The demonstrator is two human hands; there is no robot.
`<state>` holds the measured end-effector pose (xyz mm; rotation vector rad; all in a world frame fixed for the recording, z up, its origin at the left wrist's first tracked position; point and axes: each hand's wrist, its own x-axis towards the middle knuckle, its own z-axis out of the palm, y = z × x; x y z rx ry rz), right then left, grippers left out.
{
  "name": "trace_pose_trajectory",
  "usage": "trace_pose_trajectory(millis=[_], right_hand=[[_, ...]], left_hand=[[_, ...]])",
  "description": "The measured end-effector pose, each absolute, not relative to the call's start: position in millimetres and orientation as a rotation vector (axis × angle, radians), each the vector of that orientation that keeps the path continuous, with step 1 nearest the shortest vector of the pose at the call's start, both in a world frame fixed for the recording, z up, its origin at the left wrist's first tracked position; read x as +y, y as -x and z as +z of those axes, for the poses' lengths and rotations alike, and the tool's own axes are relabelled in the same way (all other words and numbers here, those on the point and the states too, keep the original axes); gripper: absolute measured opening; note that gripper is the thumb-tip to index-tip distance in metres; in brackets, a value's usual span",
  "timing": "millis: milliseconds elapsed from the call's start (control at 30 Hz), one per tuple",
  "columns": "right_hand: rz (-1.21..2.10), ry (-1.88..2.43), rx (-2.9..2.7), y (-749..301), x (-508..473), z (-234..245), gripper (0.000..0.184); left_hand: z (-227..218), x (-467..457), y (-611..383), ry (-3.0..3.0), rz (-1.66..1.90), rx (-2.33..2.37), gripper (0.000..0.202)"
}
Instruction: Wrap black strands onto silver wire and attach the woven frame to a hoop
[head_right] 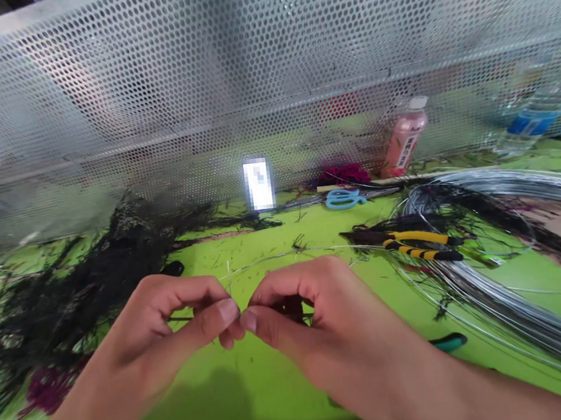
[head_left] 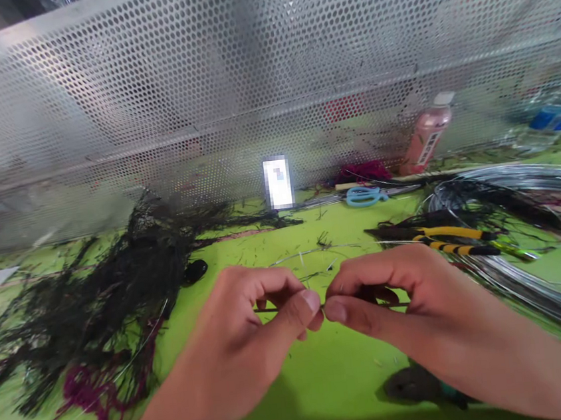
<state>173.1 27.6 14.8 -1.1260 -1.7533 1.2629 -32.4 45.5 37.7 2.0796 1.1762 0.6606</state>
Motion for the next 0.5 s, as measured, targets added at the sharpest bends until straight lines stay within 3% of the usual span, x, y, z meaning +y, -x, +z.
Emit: trace_pose_trajectory(millis=[133,233,300,400,500], right_hand=[[1.311,1.143,-1.711,-178.0,26.8,15.4,0.03],[1.331,1.146,-1.698,-183.2,26.2,17.4,0.031],[1.336,1.138,-1.695,-185.3,26.0,18.9,0.032],[1.347,1.119,-1.692,-186.6,25.7,20.1,0.031],[1.36,1.11,-1.68,-186.4,25.4,20.3,0.031]], left_hand=[[29.9,51.4,36.0,-2.275,0.836,1.126,0.016],[24.0,55.6,39.6,-2.601,1.488,0.906,0.014],[23.7,55.7,41.2,-2.915,1.735,0.655,0.014],[27.0,55.3,42.9,-3.228,1.492,0.579,0.014],[26.8,59.9,46.3,-3.337,1.463,0.45,0.017]])
